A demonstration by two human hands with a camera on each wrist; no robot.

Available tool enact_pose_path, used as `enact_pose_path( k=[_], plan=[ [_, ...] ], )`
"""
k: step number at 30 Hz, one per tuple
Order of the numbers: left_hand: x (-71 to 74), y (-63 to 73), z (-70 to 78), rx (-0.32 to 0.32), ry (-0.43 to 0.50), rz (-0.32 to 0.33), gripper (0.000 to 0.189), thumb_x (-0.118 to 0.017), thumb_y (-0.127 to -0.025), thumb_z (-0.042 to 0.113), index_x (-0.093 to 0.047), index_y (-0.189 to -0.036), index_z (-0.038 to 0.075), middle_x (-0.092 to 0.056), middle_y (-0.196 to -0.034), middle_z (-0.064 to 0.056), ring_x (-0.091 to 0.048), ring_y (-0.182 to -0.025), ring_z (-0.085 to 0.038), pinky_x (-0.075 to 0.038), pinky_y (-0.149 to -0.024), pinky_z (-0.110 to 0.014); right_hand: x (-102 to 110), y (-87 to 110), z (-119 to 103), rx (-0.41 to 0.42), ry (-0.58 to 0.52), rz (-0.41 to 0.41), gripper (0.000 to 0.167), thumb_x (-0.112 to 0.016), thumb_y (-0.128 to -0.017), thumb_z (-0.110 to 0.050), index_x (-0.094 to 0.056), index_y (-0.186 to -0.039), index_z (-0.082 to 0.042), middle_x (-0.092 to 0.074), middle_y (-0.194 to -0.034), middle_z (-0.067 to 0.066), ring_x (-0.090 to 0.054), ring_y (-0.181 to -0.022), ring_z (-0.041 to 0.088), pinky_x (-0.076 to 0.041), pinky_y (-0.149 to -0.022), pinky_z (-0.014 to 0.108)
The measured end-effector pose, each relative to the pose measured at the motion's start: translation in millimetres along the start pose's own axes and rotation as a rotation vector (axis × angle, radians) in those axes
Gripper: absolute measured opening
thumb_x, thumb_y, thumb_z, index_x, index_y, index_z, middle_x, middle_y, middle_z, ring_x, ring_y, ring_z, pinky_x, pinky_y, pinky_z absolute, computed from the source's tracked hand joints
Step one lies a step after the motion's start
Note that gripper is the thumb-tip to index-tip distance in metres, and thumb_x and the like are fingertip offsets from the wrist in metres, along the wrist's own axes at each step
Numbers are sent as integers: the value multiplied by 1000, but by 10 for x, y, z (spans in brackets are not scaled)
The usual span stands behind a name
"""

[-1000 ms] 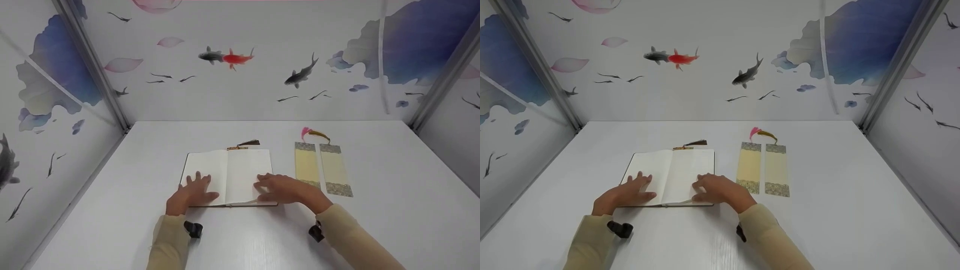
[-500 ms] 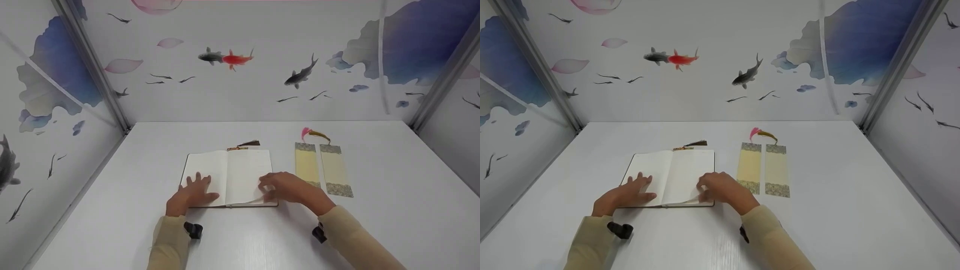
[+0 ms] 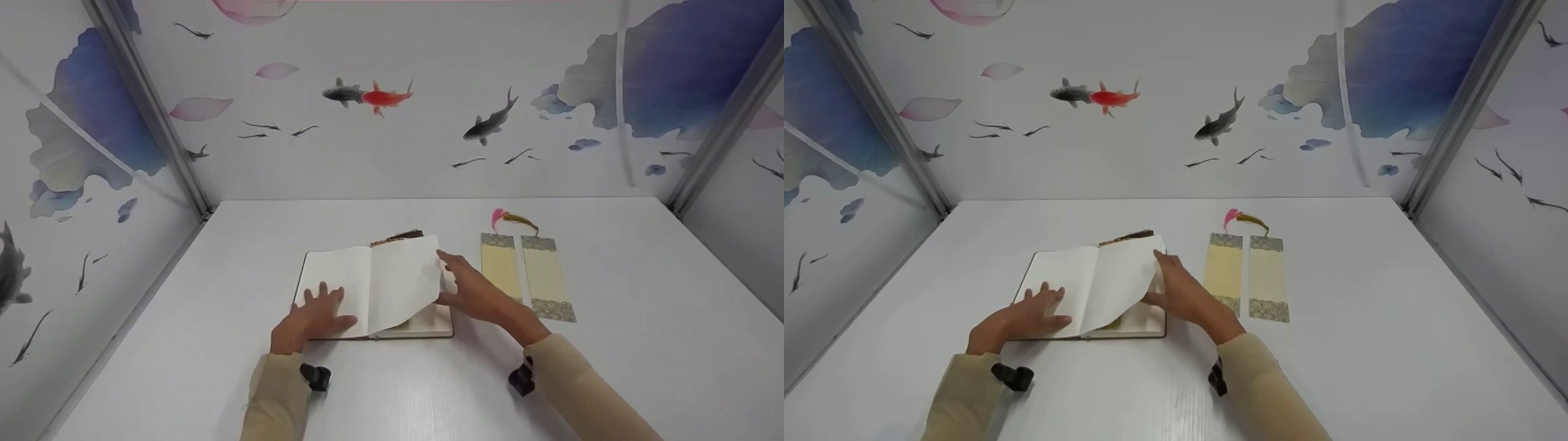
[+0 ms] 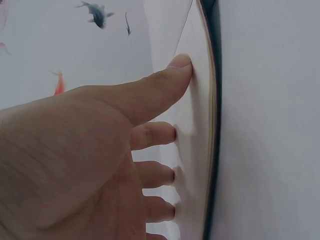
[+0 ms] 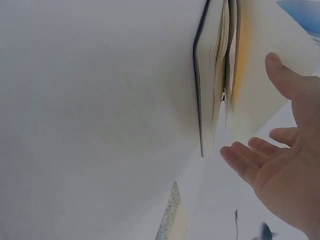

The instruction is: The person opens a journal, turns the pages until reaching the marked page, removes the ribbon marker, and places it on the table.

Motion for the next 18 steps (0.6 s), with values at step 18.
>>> enact_pose_path(
  k=[18],
  plan=[
    [1, -11, 14, 0, -21, -1, 73, -55, -101, 38, -26, -158, 5, -6, -165, -32, 0, -151, -56, -7, -117, -74, -131, -54, 167, -320, -764, 51, 66, -50, -105, -36, -24, -159, -8, -29, -164, 19, -31, -150, 41, -34, -119, 53]
  ],
)
Point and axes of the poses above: each hand's wrist, its own y-axis away from the middle knuckle, its own x-axis out of the back of the hand, z = x × y, the point moved 6 cm from there along -y, towards the middle knuckle
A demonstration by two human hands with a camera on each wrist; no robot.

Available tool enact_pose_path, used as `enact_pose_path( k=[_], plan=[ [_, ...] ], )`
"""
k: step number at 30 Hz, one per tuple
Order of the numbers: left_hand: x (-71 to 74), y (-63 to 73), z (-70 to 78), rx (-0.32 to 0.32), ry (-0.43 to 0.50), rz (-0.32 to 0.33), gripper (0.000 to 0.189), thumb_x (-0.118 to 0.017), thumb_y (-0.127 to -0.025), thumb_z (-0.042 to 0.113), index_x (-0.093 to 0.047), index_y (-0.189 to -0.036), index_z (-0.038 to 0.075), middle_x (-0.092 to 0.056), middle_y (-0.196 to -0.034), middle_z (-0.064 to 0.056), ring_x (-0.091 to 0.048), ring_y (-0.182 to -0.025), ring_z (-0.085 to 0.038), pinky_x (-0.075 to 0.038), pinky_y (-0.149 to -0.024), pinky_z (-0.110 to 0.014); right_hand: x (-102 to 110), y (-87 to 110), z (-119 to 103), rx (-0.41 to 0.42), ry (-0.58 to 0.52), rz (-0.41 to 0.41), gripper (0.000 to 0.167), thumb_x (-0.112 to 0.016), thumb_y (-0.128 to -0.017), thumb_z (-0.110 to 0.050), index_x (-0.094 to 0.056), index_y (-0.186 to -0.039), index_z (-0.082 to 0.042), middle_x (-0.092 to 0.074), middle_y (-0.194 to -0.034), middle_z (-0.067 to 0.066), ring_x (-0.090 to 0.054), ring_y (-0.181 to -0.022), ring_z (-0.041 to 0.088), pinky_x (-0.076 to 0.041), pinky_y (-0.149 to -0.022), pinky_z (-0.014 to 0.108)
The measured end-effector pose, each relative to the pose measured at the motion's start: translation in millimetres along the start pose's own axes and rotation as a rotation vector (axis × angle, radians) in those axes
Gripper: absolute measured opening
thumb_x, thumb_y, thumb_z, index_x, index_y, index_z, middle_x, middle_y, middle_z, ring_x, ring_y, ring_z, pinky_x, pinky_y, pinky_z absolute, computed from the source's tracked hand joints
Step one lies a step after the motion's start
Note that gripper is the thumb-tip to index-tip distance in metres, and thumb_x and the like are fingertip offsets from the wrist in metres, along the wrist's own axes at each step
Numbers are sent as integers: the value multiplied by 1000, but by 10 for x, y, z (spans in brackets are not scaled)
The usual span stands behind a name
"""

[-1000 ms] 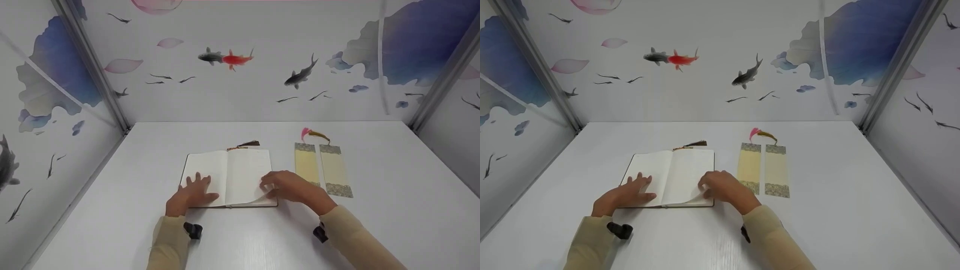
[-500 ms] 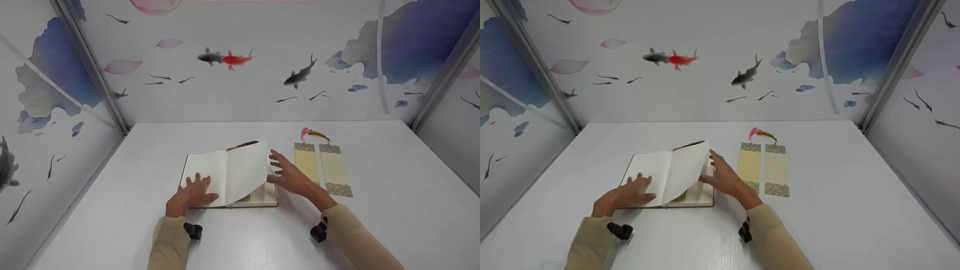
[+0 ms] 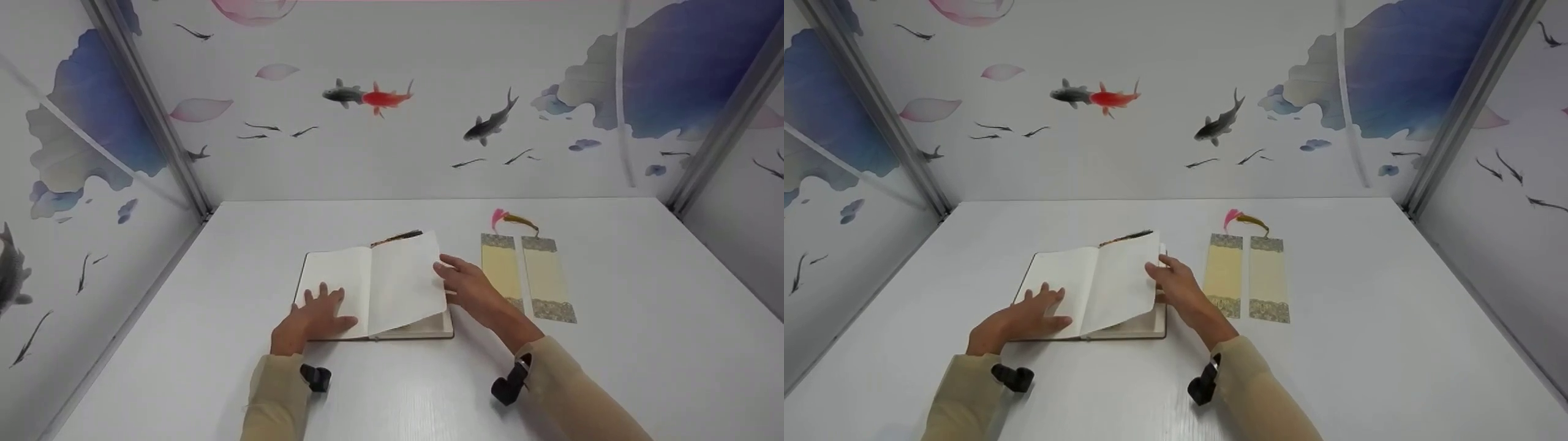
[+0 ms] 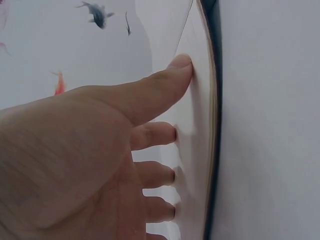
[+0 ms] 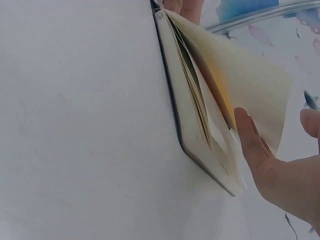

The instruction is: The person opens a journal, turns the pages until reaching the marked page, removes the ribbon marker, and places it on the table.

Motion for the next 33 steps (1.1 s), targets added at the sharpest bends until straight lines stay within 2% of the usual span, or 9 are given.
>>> enact_pose_path(
  k=[6, 14, 20, 28, 33],
  plan=[
    [-8, 17, -1, 3, 8, 9, 72, -56, -100, 37, -28, -158, 5, -7, -165, -32, -1, -151, -55, -7, -118, -74, 1, -22, 81, -41, 4, 134, 59, -56, -100, -18, -35, -154, -6, -43, -155, 23, -49, -139, 38, -43, -113, 51],
    [-4, -1, -6, 4, 5, -7, 73, -55, -101, 38, -26, -158, 5, -5, -165, -31, 1, -152, -55, -7, -118, -73, 23, -41, 123, -76, 25, 202, 55, -58, -98, -12, -43, -150, -6, -53, -147, 21, -57, -130, 34, -50, -106, 47],
    [6, 5, -19, -6, 15, -14, 75, -56, -100, 40, -26, -158, 4, -5, -165, -33, 1, -151, -57, -6, -118, -74, 13, -42, 66, -60, 41, 220, 52, -58, -97, -10, -47, -147, -5, -60, -139, 20, -64, -118, 28, -55, -96, 41],
    [21, -1, -11, -6, 4, -5, 74, -58, -100, 39, -28, -158, 4, -7, -165, -32, -1, -151, -56, -8, -117, -74, -3, -42, 12, -91, 17, 234, 48, -54, -99, -17, -49, -146, -6, -58, -142, 17, -61, -124, 31, -50, -106, 45],
    [13, 0, -23, -12, 4, -6, 74, -60, -99, 37, -29, -157, 4, -8, -165, -32, -3, -151, -56, -10, -117, -74, -45, -47, -56, -81, -9, 220, 45, -52, -101, -21, -51, -144, -5, -56, -143, 16, -61, -125, 31, -51, -105, 44]
  ],
)
Point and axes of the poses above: each hand's wrist, its own y-axis away from the middle knuckle, its own x-axis out of the back of the hand, z = x × y, the point moved 6 cm from there along -y, towards the middle knuckle
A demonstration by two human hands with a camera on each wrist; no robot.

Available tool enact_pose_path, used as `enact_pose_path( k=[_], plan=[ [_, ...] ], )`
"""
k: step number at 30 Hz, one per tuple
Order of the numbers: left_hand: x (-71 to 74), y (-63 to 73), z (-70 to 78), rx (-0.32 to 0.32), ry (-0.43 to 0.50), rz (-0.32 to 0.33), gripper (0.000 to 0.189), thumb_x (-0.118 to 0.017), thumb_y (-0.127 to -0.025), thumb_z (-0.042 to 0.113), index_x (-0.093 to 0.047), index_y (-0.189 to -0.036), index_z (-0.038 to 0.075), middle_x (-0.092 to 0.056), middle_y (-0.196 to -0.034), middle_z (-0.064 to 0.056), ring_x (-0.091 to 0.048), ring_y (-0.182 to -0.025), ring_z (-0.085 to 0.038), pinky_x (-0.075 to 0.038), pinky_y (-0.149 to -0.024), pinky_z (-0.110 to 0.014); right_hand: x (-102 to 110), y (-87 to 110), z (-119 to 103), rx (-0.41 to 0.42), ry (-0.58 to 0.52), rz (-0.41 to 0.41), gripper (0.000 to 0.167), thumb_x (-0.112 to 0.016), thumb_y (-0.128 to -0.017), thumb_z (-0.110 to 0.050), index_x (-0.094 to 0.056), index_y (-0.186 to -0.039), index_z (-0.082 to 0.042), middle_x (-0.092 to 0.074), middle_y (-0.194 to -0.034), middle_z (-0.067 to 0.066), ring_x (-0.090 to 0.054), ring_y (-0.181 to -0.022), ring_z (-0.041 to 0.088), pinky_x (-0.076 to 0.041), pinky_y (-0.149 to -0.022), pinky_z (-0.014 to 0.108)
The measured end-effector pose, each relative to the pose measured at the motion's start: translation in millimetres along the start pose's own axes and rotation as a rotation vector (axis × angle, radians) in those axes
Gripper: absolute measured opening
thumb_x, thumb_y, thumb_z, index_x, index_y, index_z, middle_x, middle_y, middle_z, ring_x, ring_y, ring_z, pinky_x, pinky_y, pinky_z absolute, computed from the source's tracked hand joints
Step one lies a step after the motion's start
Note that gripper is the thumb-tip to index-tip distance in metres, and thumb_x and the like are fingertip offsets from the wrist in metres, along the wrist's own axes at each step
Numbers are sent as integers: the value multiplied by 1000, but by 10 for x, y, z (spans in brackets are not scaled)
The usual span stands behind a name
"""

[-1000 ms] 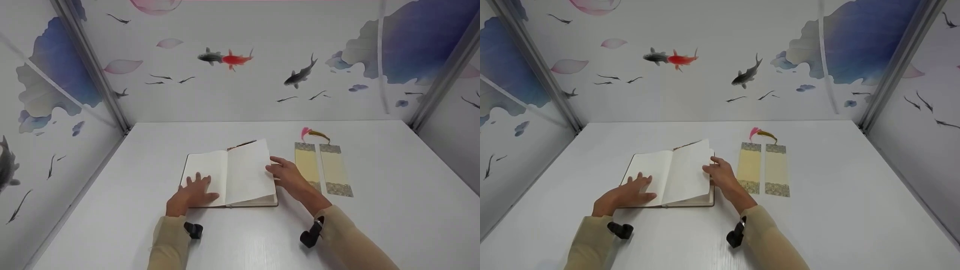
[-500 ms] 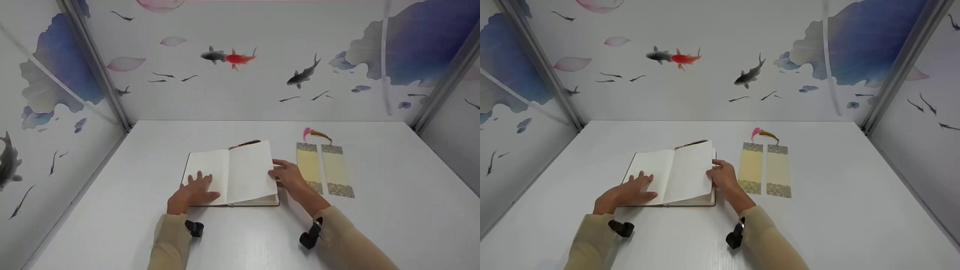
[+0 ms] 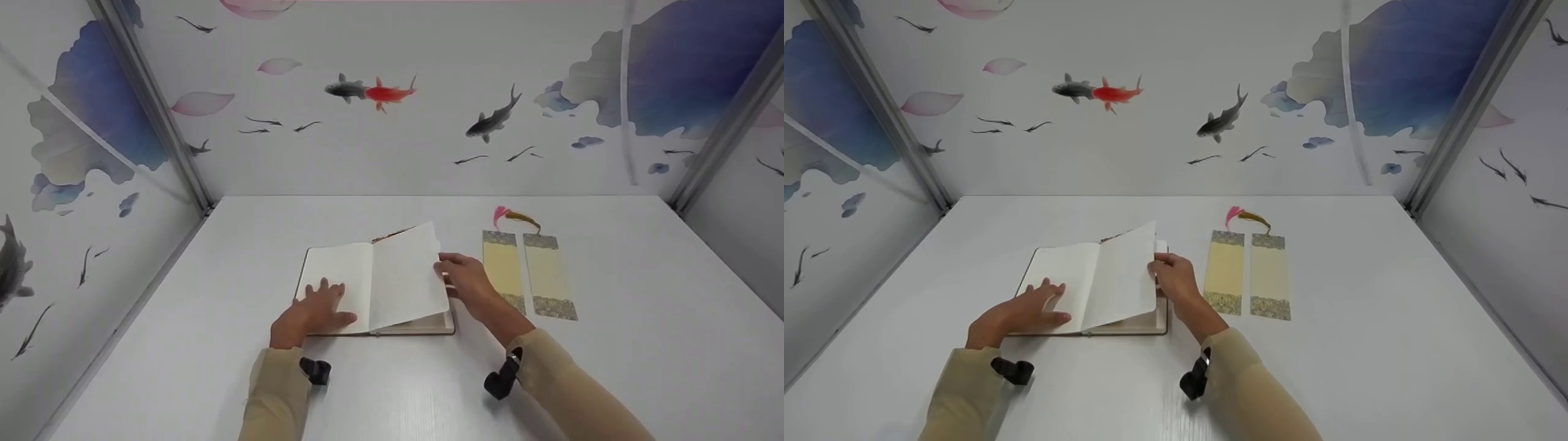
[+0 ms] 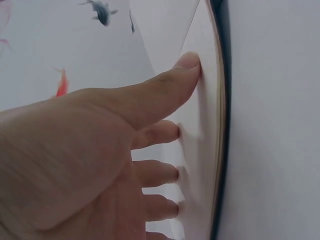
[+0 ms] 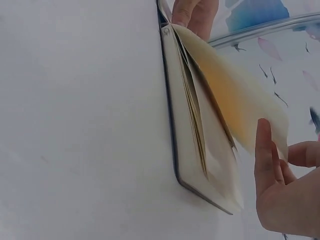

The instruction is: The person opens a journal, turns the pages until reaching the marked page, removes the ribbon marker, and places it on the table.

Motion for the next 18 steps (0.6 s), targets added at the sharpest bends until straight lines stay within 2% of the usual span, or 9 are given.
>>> enact_pose_path(
  k=[5, 11, 15, 18],
  plan=[
    [26, 10, -10, -10, 5, 4, 72, -62, -98, 33, -31, -157, 4, -12, -165, -30, -6, -152, -54, -13, -119, -70, -76, 25, -114, 42, -26, -38, 45, -52, -102, -22, -51, -144, -5, -57, -142, 16, -62, -124, 30, -53, -102, 43],
    [104, 32, -33, -39, 69, 44, 67, -67, -97, 28, -40, -152, 2, -23, -162, -30, -16, -152, -50, -19, -122, -62, -201, 72, -239, 59, -28, -86, 47, -53, -102, -24, -49, -147, -8, -59, -141, 15, -65, -120, 27, -55, -97, 39],
    [172, 54, -66, -70, 118, 82, 58, -64, -99, 29, -48, -147, 2, -36, -158, -26, -27, -150, -44, -25, -122, -57, -274, 88, -280, 75, -28, -96, 48, -54, -102, -25, -49, -147, -7, -59, -141, 16, -65, -120, 26, -55, -97, 39],
    [215, 73, -123, -70, 180, 108, 55, -59, -101, 34, -50, -146, 4, -40, -157, -23, -31, -149, -43, -27, -121, -56, -316, 97, -293, 97, -23, -97, 48, -56, -101, -25, -51, -145, -7, -59, -141, 15, -63, -123, 28, -54, -101, 43]
  ],
)
Point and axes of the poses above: each hand's wrist, its own y-axis away from the middle knuckle, its own x-axis out of the back of the hand, z = x × y, the point moved 6 cm from there along -y, towards the middle knuckle
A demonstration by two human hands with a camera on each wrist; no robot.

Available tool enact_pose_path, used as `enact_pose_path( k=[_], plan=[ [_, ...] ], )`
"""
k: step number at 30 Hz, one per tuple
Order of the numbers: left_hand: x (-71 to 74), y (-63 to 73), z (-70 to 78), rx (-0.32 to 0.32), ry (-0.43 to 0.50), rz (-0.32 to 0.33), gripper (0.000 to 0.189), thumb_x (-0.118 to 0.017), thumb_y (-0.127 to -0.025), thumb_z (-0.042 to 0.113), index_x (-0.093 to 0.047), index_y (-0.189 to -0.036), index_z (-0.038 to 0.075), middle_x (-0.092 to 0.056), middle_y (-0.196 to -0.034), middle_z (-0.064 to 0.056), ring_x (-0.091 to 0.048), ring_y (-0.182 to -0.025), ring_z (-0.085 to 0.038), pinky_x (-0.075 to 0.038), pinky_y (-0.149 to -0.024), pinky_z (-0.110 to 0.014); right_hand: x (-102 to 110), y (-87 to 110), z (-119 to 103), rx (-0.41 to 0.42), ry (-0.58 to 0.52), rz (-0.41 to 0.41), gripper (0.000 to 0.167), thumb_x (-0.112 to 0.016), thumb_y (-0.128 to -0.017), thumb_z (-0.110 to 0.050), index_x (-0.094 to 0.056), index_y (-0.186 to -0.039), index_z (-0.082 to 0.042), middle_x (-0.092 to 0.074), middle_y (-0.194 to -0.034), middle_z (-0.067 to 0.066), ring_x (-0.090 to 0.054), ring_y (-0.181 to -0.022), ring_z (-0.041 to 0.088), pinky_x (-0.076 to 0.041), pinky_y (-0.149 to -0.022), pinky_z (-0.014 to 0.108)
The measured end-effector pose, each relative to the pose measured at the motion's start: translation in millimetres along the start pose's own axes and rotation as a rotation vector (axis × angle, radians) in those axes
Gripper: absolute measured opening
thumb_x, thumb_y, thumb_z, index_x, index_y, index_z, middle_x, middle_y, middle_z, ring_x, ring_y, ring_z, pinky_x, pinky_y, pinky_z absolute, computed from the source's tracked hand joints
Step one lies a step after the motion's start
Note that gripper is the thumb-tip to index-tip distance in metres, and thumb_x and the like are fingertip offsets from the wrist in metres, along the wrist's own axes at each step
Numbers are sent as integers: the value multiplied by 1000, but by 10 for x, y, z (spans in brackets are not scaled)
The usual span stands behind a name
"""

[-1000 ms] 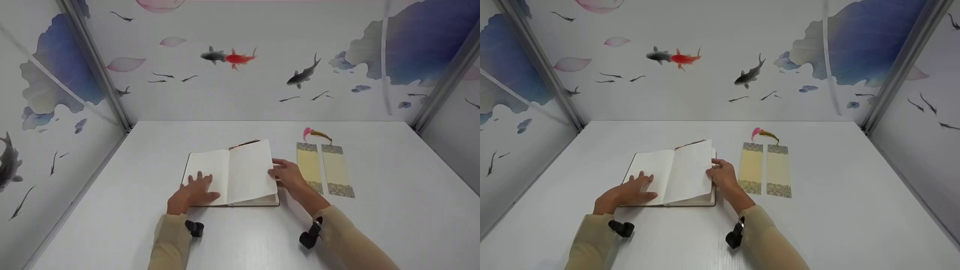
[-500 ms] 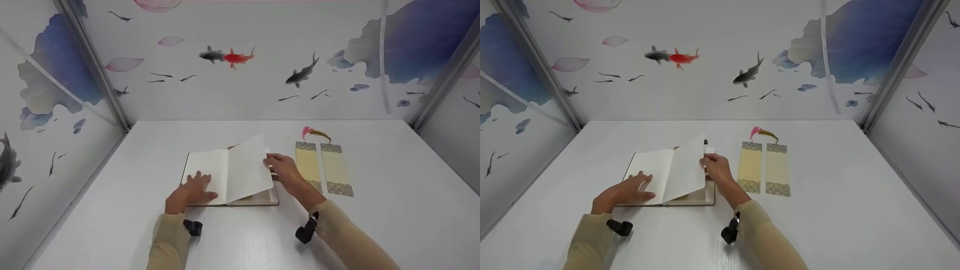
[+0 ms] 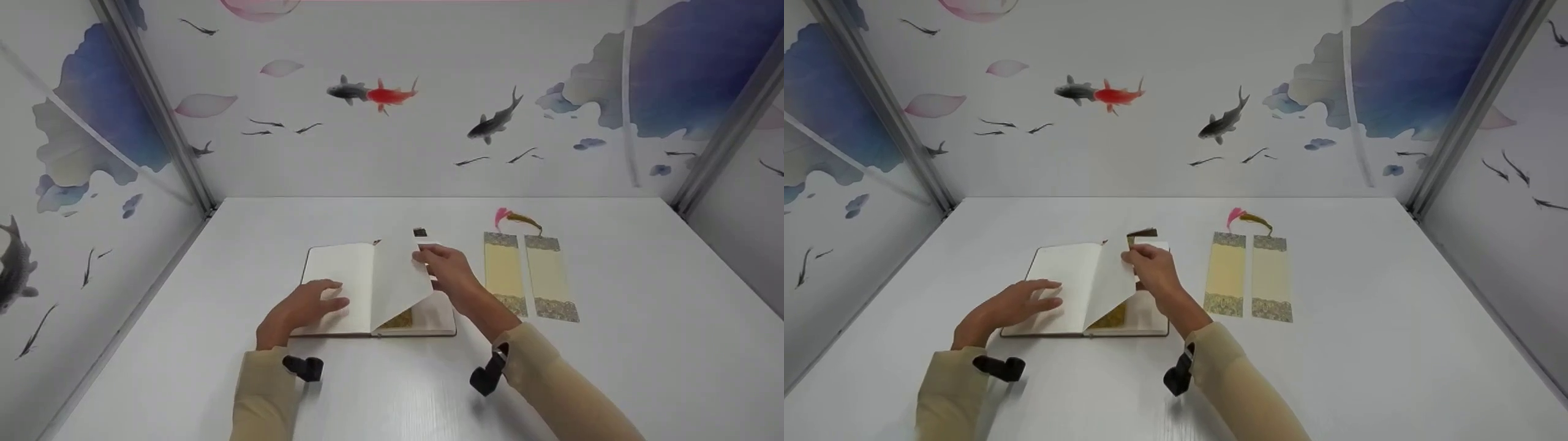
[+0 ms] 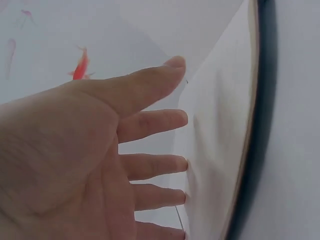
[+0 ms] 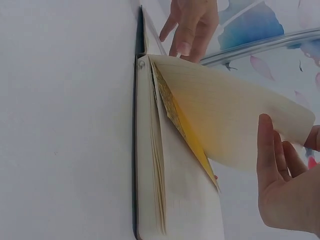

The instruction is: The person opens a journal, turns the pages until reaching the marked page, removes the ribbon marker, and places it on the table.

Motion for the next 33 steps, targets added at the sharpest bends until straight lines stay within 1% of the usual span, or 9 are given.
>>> enact_pose_path(
  k=[6, 10, 13, 16, 19, 23, 27, 30, 33],
  plan=[
    [144, 24, -74, -20, 114, 87, 52, -51, -104, 37, -49, -148, 8, -37, -159, -23, -29, -150, -44, -26, -121, -60, -112, 43, -56, 105, 73, -83, 52, -59, -100, -32, -51, -146, -9, -56, -145, 13, -56, -133, 30, -53, -103, 45],
    [254, 47, -79, -52, 171, 152, 56, -46, -106, 39, -40, -154, 10, -31, -163, -21, -26, -151, -43, -23, -122, -60, -220, 95, -128, 215, 182, -177, 54, -53, -104, -40, -49, -149, -13, -50, -153, 12, -50, -139, 31, -48, -109, 46],
    [328, 68, -68, -69, 224, 209, 60, -41, -107, 44, -32, -158, 11, -26, -165, -20, -25, -152, -43, -23, -122, -59, -316, 138, -158, 287, 287, -242, 53, -46, -106, -42, -45, -152, -14, -45, -157, 11, -42, -146, 32, -36, -118, 51],
    [387, 85, -46, -96, 277, 258, 64, -37, -107, 48, -26, -160, 14, -24, -166, -18, -24, -152, -42, -24, -122, -58, -403, 164, -121, 299, 421, -268, 51, -45, -107, -38, -43, -153, -16, -41, -160, 8, -34, -151, 33, -27, -122, 55],
    [438, 94, -20, -116, 312, 296, 66, -33, -107, 52, -20, -162, 17, -21, -168, -14, -20, -155, -38, -20, -124, -55, -506, 174, -53, 306, 567, -297, 49, -46, -107, -30, -41, -154, -19, -39, -161, 5, -31, -152, 30, -25, -123, 54],
    [508, 137, 25, -133, 303, 344, 67, -29, -106, 55, -14, -163, 23, -15, -170, -7, -12, -158, -31, -13, -127, -53, -638, 184, 22, 367, 783, -329, 50, -47, -107, -24, -39, -156, -20, -37, -162, 5, -30, -152, 29, -24, -124, 54],
    [561, 185, 79, -166, 279, 392, 64, -29, -107, 53, -13, -163, 25, -14, -170, -5, -10, -158, -29, -12, -127, -51, -716, 188, 98, 396, 1005, -323, 53, -50, -105, -29, -39, -156, -22, -36, -163, 6, -26, -153, 36, -20, -123, 60],
    [572, 205, 123, -201, 252, 410, 64, -31, -108, 50, -14, -163, 23, -14, -170, -7, -10, -158, -30, -11, -127, -53, -767, 174, 154, 382, 1088, -334, 55, -53, -103, -34, -40, -155, -23, -35, -163, 5, -22, -154, 39, -18, -123, 63],
    [542, 188, 163, -216, 215, 388, 65, -34, -108, 49, -14, -163, 21, -13, -170, -10, -7, -158, -34, -10, -126, -56, -800, 155, 194, 359, 1124, -342, 56, -56, -102, -37, -42, -154, -23, -38, -162, 5, -22, -154, 38, -17, -123, 63]
  ],
)
Point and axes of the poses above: each hand's wrist, its own y-axis away from the middle knuckle, its own x-axis out of the back of the hand, z = x × y, the point moved 6 cm from there along -y, towards the middle knuckle
